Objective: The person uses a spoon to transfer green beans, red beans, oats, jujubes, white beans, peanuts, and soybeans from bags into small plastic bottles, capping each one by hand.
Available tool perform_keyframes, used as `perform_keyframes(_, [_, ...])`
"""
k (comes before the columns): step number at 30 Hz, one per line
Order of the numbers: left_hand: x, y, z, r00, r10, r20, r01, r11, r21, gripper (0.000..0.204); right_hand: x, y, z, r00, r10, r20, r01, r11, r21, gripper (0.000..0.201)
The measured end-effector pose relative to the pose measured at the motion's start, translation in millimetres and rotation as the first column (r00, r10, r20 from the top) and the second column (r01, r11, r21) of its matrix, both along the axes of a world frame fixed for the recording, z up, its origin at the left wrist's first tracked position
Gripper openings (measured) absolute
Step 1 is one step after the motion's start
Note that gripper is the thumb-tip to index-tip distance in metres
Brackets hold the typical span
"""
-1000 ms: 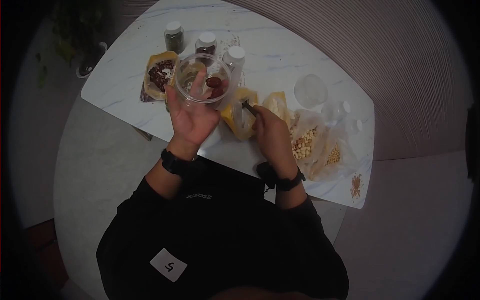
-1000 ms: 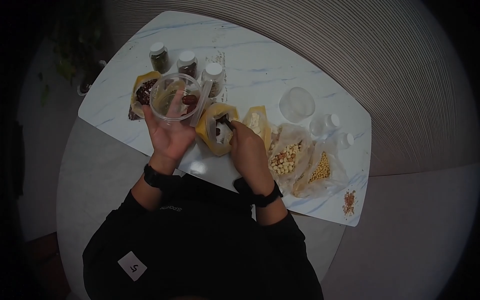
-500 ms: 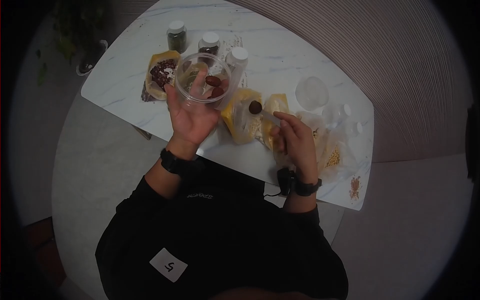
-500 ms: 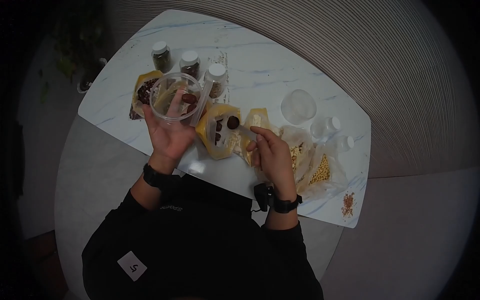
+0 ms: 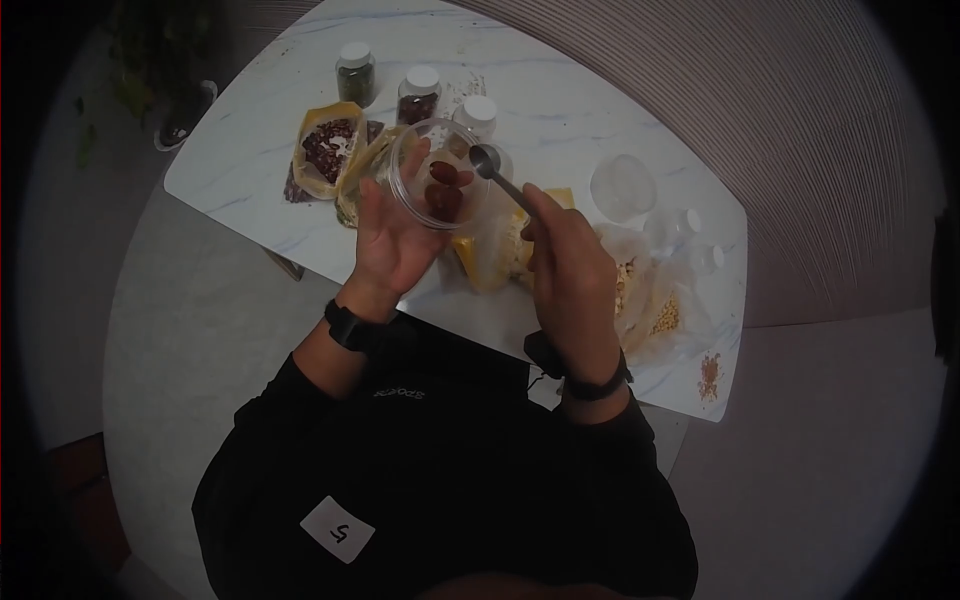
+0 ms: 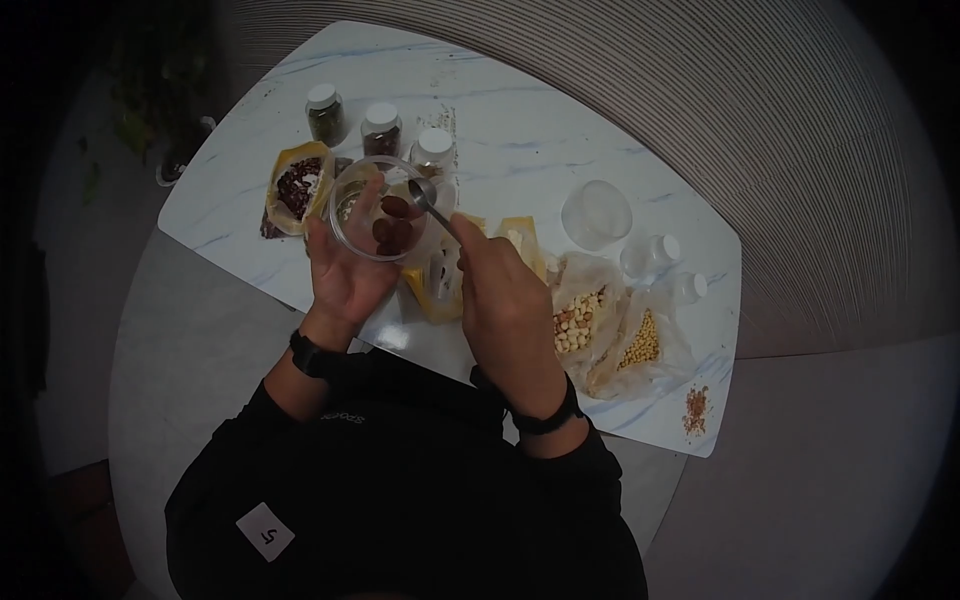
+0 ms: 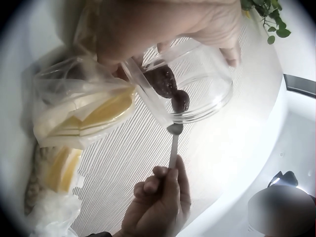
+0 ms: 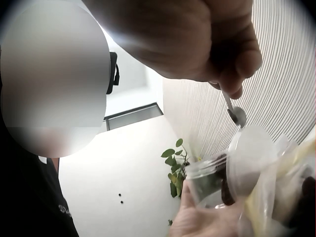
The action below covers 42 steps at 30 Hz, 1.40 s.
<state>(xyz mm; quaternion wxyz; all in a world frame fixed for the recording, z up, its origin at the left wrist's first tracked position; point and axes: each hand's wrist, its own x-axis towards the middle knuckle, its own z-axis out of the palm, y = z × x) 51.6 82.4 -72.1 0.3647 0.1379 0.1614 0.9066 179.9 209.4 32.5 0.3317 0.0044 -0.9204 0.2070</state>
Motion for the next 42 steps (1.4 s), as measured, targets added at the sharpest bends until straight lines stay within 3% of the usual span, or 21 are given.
perform_keyframes(1, [-2,-1,-1,1.000,0.005,-0.003,-0.005,1.000,0.000,0.103,0,1,1,1.000,0.005,-0.003,-0.005,1.000,0.000,0.032])
perform_keyframes(4, [-5,-6,-3,0.999,-0.039,0.004,0.039,0.997,0.065,0.101,11,7,9,0.975,-0.219,0.034,0.221,0.965,-0.138,0.029])
perform_keyframes(6, [-6,-5,-2,0.985,-0.050,0.165,0.016,0.980,0.200,0.106,18,15,4,0.969,-0.221,0.115,0.235,0.964,-0.127,0.027])
perform_keyframes(8, [-6,-5,-1,0.990,-0.038,0.134,0.017,0.988,0.155,0.107,22,20,-9,0.954,-0.230,0.195,0.254,0.960,-0.113,0.026])
perform_keyframes(10, [-5,-4,0,0.995,-0.025,0.101,0.013,0.994,0.111,0.108,23,19,-27,0.949,-0.159,0.272,0.171,0.985,-0.018,0.024])
perform_keyframes(12, [-5,-4,0,0.993,-0.025,0.112,0.012,0.994,0.112,0.110,23,14,-38,0.947,-0.142,0.288,0.158,0.987,-0.032,0.023])
perform_keyframes(14, [-4,-5,0,0.995,-0.016,0.103,0.006,0.996,0.092,0.110,22,11,-44,0.909,-0.034,0.414,0.133,0.968,-0.214,0.022])
perform_keyframes(15, [-4,-5,1,0.996,-0.011,0.093,0.004,0.997,0.075,0.111,20,9,-45,0.910,-0.031,0.413,0.132,0.967,-0.216,0.022])
perform_keyframes(17, [-2,-3,5,0.994,-0.005,0.108,-0.004,0.997,0.077,0.111,18,9,-45,0.832,0.099,0.545,0.231,0.833,-0.503,0.024])
perform_keyframes(21, [-1,-3,5,0.993,0.015,0.115,-0.023,0.998,0.063,0.113,17,10,-49,0.842,0.180,0.509,0.232,0.729,-0.643,0.026])
perform_keyframes(23, [-1,-4,5,0.991,0.021,0.132,-0.032,0.996,0.084,0.113,20,18,-49,0.848,0.234,0.475,0.287,0.550,-0.784,0.026])
perform_keyframes(24, [-1,-4,5,0.989,0.022,0.149,-0.038,0.993,0.107,0.114,22,22,-48,0.848,0.237,0.474,0.284,0.551,-0.785,0.026])
perform_keyframes(26, [-2,-6,6,0.989,0.027,0.143,-0.041,0.994,0.097,0.114,27,31,-46,0.877,0.231,0.422,0.303,0.416,-0.857,0.027])
perform_keyframes(29, [-4,-5,3,0.988,0.032,0.148,-0.047,0.994,0.096,0.114,38,46,-46,0.912,0.214,0.350,0.260,0.355,-0.898,0.027])
perform_keyframes(33, [-4,-4,1,0.988,0.013,0.154,-0.033,0.992,0.125,0.112,48,52,-32,0.929,0.118,0.350,0.285,0.371,-0.883,0.028])
perform_keyframes(36, [-2,-1,1,0.997,0.010,0.080,-0.016,0.997,0.075,0.108,50,43,-8,0.973,0.025,0.228,0.199,0.409,-0.891,0.029])
perform_keyframes(38, [-2,1,-2,0.998,-0.013,0.065,0.007,0.996,0.086,0.106,44,28,6,0.995,0.015,0.098,0.076,0.520,-0.851,0.027])
perform_keyframes(39, [-2,1,-3,0.998,-0.029,0.050,0.024,0.995,0.097,0.104,39,22,5,0.995,0.013,0.098,0.077,0.520,-0.850,0.027])
perform_keyframes(42, [1,1,2,0.998,-0.042,0.048,0.037,0.995,0.089,0.103,19,3,7,0.995,-0.006,0.096,0.053,0.867,-0.495,0.029])
